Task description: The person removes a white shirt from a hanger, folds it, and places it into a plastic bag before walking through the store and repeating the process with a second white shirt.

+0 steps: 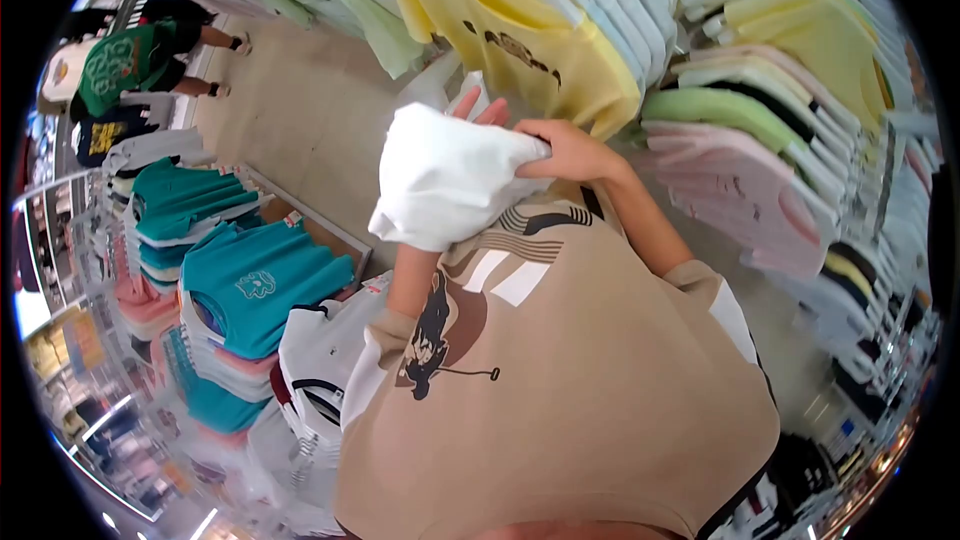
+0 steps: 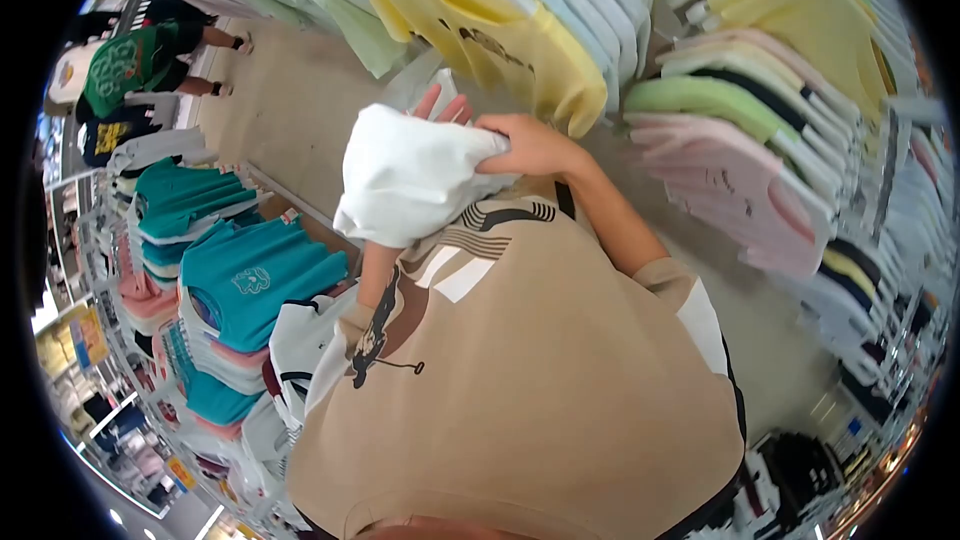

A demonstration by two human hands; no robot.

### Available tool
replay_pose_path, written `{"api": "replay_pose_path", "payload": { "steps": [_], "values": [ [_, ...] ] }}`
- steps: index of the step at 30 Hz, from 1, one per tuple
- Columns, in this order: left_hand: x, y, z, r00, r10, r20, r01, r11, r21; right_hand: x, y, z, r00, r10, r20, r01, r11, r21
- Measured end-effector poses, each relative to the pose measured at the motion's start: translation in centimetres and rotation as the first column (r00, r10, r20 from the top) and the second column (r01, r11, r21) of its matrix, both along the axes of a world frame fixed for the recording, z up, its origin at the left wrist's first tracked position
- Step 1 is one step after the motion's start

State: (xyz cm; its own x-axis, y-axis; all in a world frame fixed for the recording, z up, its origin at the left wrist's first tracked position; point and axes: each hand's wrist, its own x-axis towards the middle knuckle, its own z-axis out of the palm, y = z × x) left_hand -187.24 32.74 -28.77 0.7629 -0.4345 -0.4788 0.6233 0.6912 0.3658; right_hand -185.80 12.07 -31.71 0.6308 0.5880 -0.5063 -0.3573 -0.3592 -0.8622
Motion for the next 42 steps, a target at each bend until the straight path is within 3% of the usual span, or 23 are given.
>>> {"api": "replay_pose_path", "payload": {
  "steps": [3,4,7,10,11,13,14,16,18,22,28,31,33,34,35,37,40,42],
  "values": [
    [0.1,0.9,-0.5,0.997,-0.058,-0.052,0.046,0.976,-0.213,-3.0,1.3,-0.2,0.968,-0.251,0.02,0.247,0.963,0.108],
    [-0.5,1.6,-1.0,0.989,-0.128,0.07,0.139,0.974,-0.178,-3.9,1.7,0.1,0.964,-0.264,-0.014,0.264,0.96,0.087],
    [-2.0,3.3,-0.7,0.988,-0.146,0.058,0.156,0.945,-0.288,-7.3,3.7,1.0,0.913,-0.406,-0.031,0.407,0.909,0.093],
    [-3.2,4.1,0.4,0.973,-0.178,0.15,0.208,0.953,-0.218,-11.0,4.9,1.5,0.817,-0.51,-0.269,0.559,0.816,0.147],
    [-3.5,4.5,0.4,0.976,-0.189,0.111,0.213,0.936,-0.282,-12.0,5.2,1.5,0.771,-0.532,-0.351,0.608,0.778,0.158],
    [-3.8,4.3,-0.3,0.978,-0.209,0.016,0.198,0.895,-0.399,-14.6,6.0,1.3,0.755,-0.555,-0.35,0.623,0.773,0.118],
    [-4.1,4.5,-0.7,0.975,-0.221,0.02,0.213,0.902,-0.376,-15.7,6.8,1.4,0.746,-0.566,-0.351,0.632,0.768,0.103],
    [-4.7,4.9,-1.4,0.971,-0.239,0.021,0.232,0.917,-0.323,-16.8,7.5,2.2,0.852,-0.434,-0.292,0.455,0.891,0.003],
    [-5.6,5.9,-1.1,0.968,-0.251,-0.018,0.224,0.894,-0.389,-17.7,8.4,3.0,0.916,-0.314,-0.25,0.305,0.949,-0.075],
    [-7.7,6.3,-0.1,0.957,-0.288,0.027,0.274,0.876,-0.397,-19.6,10.3,4.8,0.82,-0.564,-0.096,0.569,0.821,0.039],
    [-7.8,5.7,-1.8,0.961,-0.277,-0.006,0.242,0.851,-0.466,-20.0,10.3,3.9,0.849,-0.473,-0.236,0.493,0.87,0.031],
    [-6.7,6.1,-5.3,0.974,-0.222,0.039,0.223,0.924,-0.311,-21.2,9.2,4.5,0.721,-0.6,-0.345,0.671,0.729,0.134],
    [-5.7,8.1,-9.9,0.976,-0.214,0.029,0.2,0.848,-0.491,-21.8,8.0,7.2,0.654,-0.677,-0.337,0.751,0.635,0.183],
    [-5.3,8.5,-8.8,0.975,-0.222,0.022,0.194,0.797,-0.572,-22.3,7.7,8.0,0.609,-0.717,-0.339,0.792,0.573,0.209],
    [-5.7,8.9,-7.4,0.984,-0.152,-0.096,0.133,0.974,-0.186,-23.3,7.1,8.2,0.599,-0.741,-0.304,0.8,0.572,0.183],
    [-5.4,9.5,-6.2,0.987,-0.159,0.035,0.16,0.986,-0.04,-25.0,6.2,8.5,0.576,-0.784,-0.232,0.817,0.561,0.133],
    [-6.5,8.2,-4.0,0.907,-0.287,0.307,0.301,0.954,0.003,-25.2,5.4,10.7,0.659,-0.706,-0.26,0.752,0.631,0.191],
    [-8.4,5.9,-2.8,0.808,-0.447,0.383,0.467,0.883,0.048,-25.1,4.8,11.5,0.748,-0.615,-0.248,0.659,0.731,0.176]
  ]
}}
